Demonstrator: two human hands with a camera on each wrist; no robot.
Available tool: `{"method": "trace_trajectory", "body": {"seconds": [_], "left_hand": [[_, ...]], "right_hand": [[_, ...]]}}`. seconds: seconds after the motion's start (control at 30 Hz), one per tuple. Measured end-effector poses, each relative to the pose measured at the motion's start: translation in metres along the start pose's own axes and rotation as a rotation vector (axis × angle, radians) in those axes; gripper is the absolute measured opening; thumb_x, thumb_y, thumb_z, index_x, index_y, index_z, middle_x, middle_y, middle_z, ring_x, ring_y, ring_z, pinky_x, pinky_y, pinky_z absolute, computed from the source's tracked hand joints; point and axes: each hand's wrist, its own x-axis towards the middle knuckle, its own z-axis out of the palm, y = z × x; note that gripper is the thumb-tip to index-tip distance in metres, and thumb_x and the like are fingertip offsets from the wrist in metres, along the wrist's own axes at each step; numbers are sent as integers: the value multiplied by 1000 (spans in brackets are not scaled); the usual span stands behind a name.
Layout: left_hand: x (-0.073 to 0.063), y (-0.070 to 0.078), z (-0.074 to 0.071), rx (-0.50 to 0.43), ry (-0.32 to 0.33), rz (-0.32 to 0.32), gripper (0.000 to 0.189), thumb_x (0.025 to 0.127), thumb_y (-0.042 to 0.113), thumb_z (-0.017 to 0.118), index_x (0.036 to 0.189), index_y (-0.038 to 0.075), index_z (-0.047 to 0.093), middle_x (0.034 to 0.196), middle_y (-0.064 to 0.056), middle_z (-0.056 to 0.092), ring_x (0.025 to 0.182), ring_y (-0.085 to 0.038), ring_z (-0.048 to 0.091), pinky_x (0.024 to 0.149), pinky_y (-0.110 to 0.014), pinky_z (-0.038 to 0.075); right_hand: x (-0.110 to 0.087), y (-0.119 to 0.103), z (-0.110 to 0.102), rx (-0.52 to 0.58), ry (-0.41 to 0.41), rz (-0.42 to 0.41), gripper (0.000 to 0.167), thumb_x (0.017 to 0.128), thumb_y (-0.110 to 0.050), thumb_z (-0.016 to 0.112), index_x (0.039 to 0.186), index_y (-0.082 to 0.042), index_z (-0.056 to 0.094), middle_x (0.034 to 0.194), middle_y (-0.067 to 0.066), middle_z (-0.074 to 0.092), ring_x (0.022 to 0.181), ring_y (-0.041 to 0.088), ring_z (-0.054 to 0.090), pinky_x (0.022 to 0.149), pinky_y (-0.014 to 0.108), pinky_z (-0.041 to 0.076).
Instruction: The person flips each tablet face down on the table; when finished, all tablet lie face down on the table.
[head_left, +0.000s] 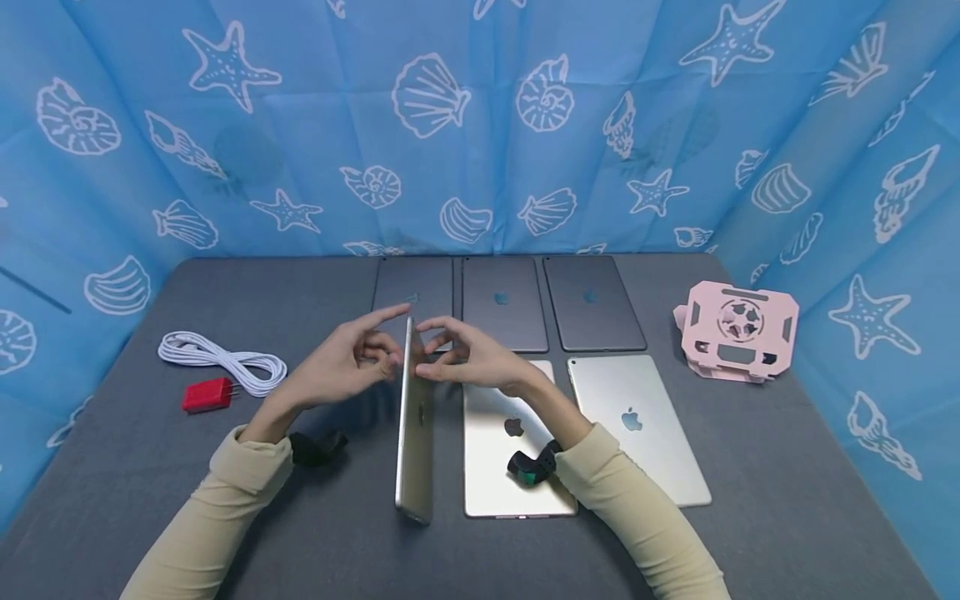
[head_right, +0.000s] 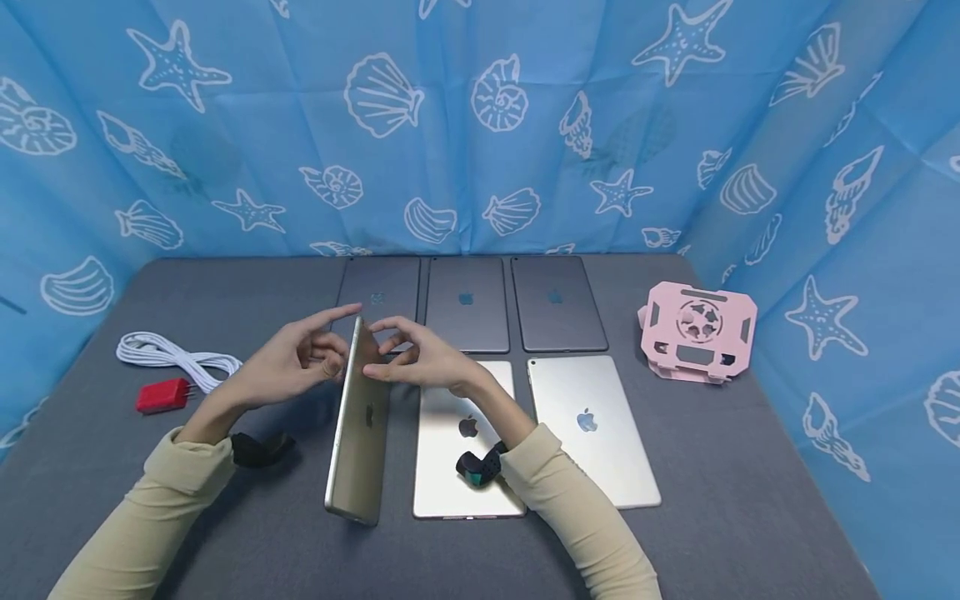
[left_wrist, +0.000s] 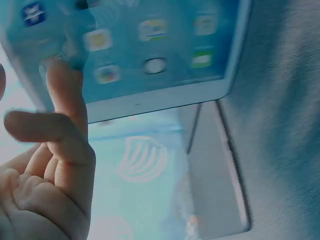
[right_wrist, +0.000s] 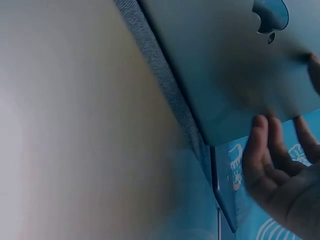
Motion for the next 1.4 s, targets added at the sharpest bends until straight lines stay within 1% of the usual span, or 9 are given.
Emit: {"method": "trace_trajectory", "body": {"seconds": [0.17,0.37,0.5,0.57,0.73,0.87,0.97,1.27,1.4], "left_hand": [[-2,2,-7,-2,-28,-13,78,97,18,71,161,5,28,105,-14,74,89,-27,75,79,-29,61],[-6,2,-13,2,-50,-36,79,97,17,71,161,3,26,107,-14,74,92,-19,75,84,-27,60],[-9,3,-18,-1,-66,-42,79,97,12,71,161,-1,26,109,-16,74,92,-11,74,85,-26,60],[-10,3,-20,-12,-69,-47,79,96,9,71,160,-2,25,108,-18,74,91,-11,74,85,-26,60],[-14,-1,-27,-72,-67,-67,77,94,3,71,158,-5,28,103,-12,75,86,-19,76,78,-27,59],[-18,-5,-32,-131,-69,-86,76,93,-1,70,157,-7,29,98,2,76,81,-15,75,78,-25,58],[-21,-6,-35,-162,-71,-109,76,92,-2,71,156,-9,29,94,7,76,81,-12,74,79,-25,59],[-28,-7,-44,-149,-86,-181,79,91,3,74,155,-8,31,87,4,75,77,-17,74,80,-28,59],[-30,-9,-47,-169,-106,-210,80,91,3,74,155,-9,28,85,4,74,74,-16,71,81,-28,58]], "right_hand": [[-1,6,3,-199,-24,69,67,95,-18,74,152,-11,42,125,16,59,104,21,66,89,35,56],[-1,6,7,-382,-31,79,72,93,-24,77,153,-8,41,129,17,61,124,31,58,107,44,49],[-1,5,11,-478,-16,75,78,89,-27,81,154,-9,41,133,17,61,129,34,57,110,47,48],[0,4,13,-509,-8,75,82,87,-27,83,155,-9,40,134,18,61,129,35,57,111,47,47],[0,3,18,-566,6,56,85,86,-28,85,155,-9,40,132,17,62,125,33,58,109,46,48],[0,3,20,-612,13,40,86,86,-29,85,156,-9,40,131,16,62,123,30,58,106,46,49],[-1,2,22,-628,14,30,86,86,-28,84,157,-9,39,131,17,63,123,30,59,107,47,47],[-3,0,29,-640,20,53,88,86,-27,85,157,-7,38,137,18,61,131,34,52,120,54,32],[-4,0,31,-642,28,56,89,85,-25,85,157,-7,38,140,18,60,133,34,50,122,55,29]]}}
